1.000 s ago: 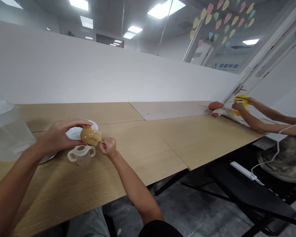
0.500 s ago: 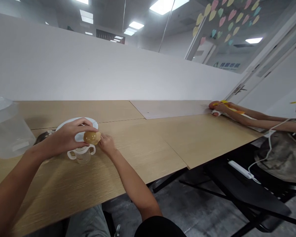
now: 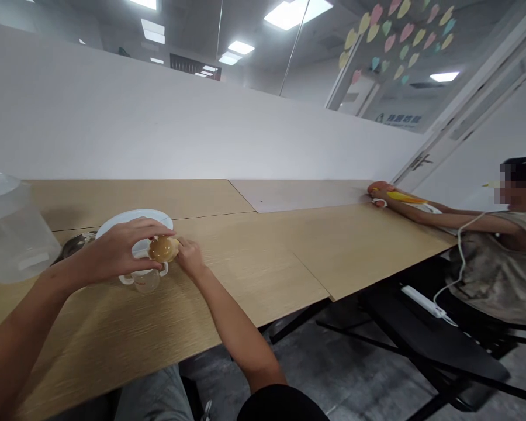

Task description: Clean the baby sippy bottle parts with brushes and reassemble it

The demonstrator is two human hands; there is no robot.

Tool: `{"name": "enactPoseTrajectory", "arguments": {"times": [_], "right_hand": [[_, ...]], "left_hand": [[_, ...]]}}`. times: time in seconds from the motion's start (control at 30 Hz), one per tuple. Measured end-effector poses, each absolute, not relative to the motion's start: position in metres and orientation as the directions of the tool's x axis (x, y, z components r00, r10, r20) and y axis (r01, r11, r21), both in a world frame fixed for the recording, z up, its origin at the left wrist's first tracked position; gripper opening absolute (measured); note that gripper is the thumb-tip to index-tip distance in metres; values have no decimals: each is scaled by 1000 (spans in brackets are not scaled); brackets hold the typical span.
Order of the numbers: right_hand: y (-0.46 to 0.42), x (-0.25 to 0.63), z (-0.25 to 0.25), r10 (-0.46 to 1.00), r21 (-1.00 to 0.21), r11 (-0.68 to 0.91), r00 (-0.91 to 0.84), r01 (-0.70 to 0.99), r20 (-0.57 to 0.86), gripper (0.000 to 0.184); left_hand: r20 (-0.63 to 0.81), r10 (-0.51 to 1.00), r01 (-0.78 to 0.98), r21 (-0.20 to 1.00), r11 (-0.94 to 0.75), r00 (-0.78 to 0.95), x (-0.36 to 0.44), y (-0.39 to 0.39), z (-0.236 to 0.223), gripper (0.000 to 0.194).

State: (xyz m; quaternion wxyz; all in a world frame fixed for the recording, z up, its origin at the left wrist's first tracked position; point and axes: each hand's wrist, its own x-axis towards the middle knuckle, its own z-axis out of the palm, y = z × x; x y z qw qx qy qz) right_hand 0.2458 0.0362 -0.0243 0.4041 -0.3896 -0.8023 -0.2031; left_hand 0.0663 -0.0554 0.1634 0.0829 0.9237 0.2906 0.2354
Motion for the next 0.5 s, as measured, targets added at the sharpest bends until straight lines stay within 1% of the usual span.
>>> {"name": "enactPoseTrajectory", "arguments": {"times": [0.07,0.2,0.3,0.4,0.5], "right_hand": [[34,246,-23,468,-22,630,-356,776,809,4],[29,247,-21,516,-140,663,-313,736,797,8],[26,247,-19,543,-205,668,-279,716,792,11],[24,246,-18,553,-241,666,-250,706,795,12],[25,243,-20,558,-250,667,-248,702,792,13]], "left_hand": [[388,555,471,297,-831,736,69,-55,162,43],[398,507,402,322,-857,764,76,-54,160,41],[413,492,368,345,-864,766,79,-54,160,40],[404,500,362,372,-855,766,81,-53,159,40],[387,515,362,404,-840,764,83,-53,157,41]]}}
